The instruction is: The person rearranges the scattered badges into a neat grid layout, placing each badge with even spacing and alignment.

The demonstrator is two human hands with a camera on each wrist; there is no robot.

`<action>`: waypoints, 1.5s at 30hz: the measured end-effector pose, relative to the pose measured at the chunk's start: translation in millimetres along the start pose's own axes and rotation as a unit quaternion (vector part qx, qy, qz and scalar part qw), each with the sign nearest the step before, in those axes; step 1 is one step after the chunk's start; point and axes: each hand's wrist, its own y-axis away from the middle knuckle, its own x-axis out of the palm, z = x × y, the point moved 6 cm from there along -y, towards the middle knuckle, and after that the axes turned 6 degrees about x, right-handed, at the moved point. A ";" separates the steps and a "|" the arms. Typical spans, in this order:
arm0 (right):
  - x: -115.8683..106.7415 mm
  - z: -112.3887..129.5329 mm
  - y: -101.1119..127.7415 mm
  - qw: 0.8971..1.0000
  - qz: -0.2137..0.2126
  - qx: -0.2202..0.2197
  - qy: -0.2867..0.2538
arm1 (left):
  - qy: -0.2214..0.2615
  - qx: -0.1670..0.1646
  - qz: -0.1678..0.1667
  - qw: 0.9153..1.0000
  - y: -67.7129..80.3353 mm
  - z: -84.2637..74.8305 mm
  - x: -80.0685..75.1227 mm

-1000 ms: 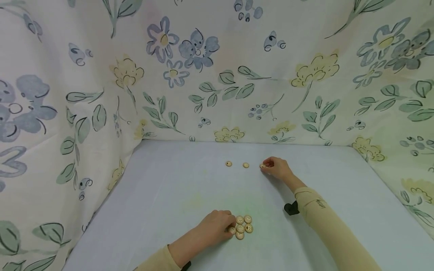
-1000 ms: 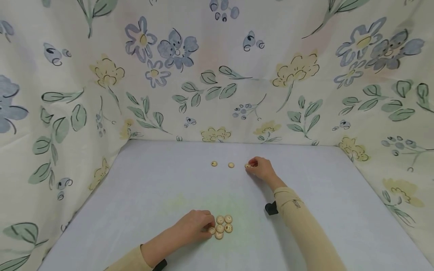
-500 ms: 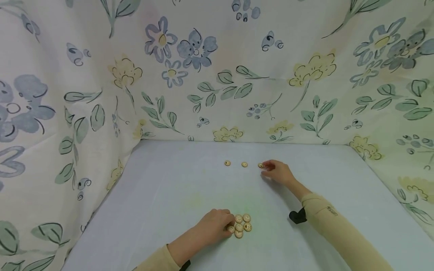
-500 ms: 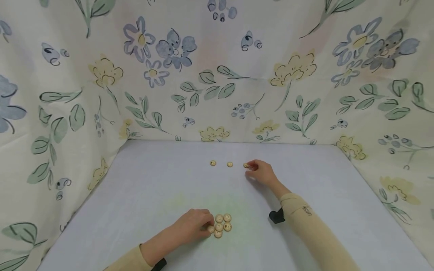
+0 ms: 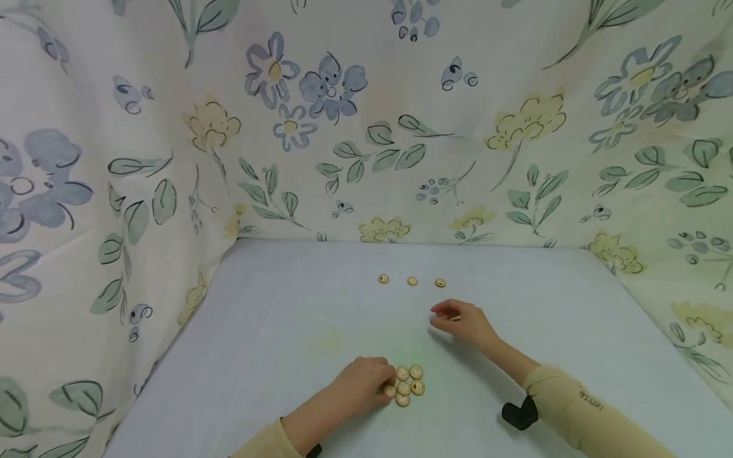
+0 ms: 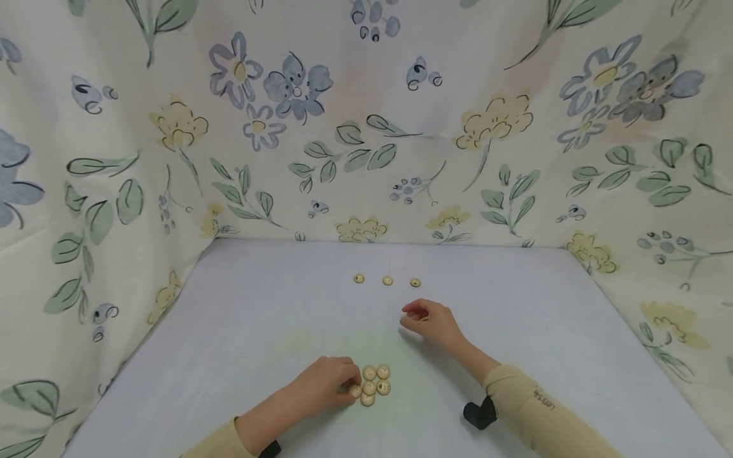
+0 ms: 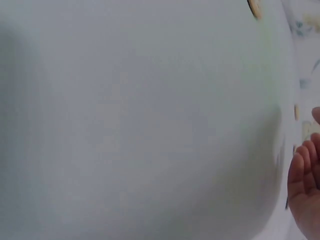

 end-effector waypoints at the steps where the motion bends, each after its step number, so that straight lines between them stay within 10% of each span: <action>1: 2.8 1.5 5.2 1.000 0.005 -0.005 -0.006 | 0.000 0.000 -0.001 1.000 0.1 0.0 -0.1; 19: 29.9 26.7 75.3 0.992 0.064 -0.094 -0.049 | -0.010 0.006 -0.012 1.000 -0.4 1.3 -3.1; 45: 54.8 40.1 102.4 0.966 0.029 -0.256 0.004 | -0.003 0.005 -0.007 1.000 -1.4 -0.1 -0.3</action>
